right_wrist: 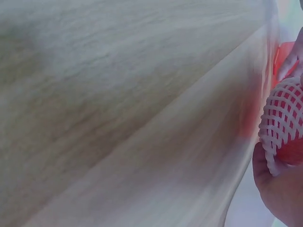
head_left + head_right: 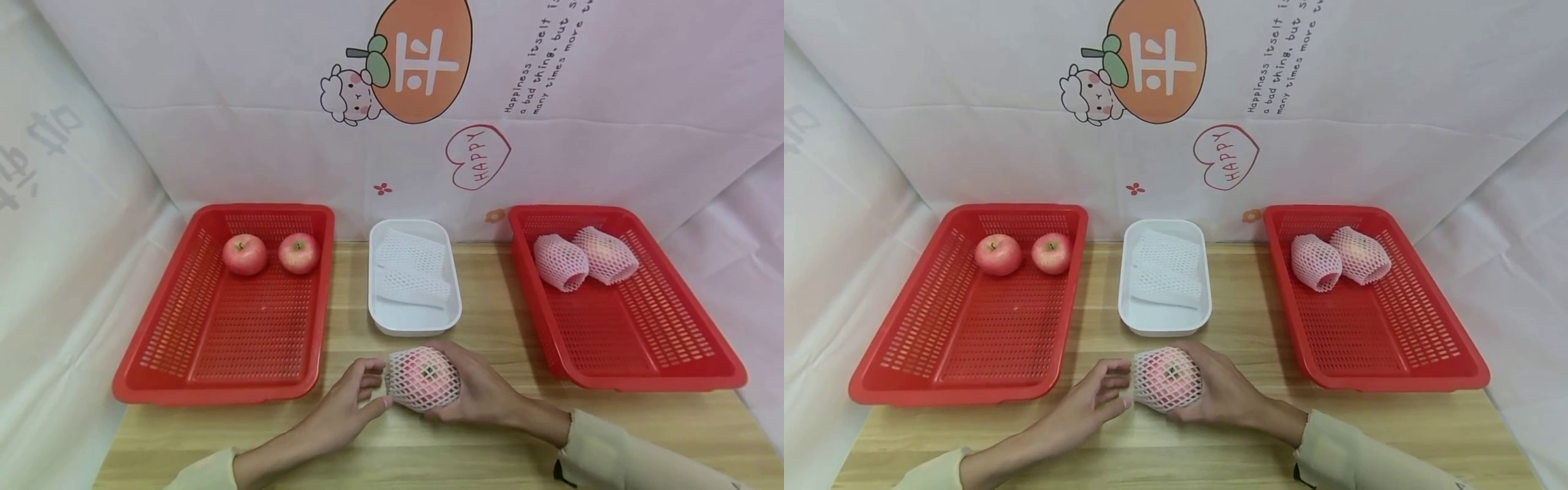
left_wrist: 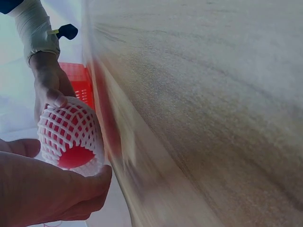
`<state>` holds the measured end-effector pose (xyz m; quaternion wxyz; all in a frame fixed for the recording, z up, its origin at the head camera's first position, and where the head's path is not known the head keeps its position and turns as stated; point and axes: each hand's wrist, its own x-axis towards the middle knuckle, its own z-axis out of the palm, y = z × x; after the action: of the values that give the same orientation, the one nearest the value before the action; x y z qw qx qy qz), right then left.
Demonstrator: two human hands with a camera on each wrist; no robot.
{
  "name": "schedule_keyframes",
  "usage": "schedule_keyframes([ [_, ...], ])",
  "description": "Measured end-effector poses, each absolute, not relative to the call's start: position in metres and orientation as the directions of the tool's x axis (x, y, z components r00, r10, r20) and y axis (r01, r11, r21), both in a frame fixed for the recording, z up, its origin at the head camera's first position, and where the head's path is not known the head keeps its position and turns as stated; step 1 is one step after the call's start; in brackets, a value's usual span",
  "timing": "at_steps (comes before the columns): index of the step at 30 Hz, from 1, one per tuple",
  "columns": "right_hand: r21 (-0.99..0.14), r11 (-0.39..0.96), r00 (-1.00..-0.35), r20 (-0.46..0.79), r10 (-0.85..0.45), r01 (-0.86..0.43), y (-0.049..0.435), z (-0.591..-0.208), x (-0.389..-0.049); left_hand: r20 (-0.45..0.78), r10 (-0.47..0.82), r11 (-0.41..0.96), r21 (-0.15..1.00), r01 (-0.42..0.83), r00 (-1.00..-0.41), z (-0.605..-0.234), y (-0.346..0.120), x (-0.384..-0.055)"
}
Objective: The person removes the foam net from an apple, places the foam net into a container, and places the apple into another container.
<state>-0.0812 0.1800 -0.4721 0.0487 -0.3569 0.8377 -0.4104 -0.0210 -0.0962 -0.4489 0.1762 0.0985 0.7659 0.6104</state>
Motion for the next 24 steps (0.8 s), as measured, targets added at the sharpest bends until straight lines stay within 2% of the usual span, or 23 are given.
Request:
schedule_keyframes([
  [6,-0.721,0.400,-0.736,0.222,-0.639,-0.565,0.179,-0.466,-0.080,-0.096,0.341,0.137,0.989,-0.052,-0.935,-0.448,-0.094,-0.024],
  [13,-0.705,0.385,-0.716,0.248,-0.653,-0.595,0.176,-0.459,-0.079,-0.089,0.288,0.117,0.991,-0.057,-0.953,-0.447,-0.094,-0.026],
  [24,-0.731,0.338,-0.694,0.252,-0.674,-0.593,0.171,-0.454,-0.075,-0.105,0.329,0.133,0.989,-0.064,-0.939,-0.449,-0.094,-0.030],
])
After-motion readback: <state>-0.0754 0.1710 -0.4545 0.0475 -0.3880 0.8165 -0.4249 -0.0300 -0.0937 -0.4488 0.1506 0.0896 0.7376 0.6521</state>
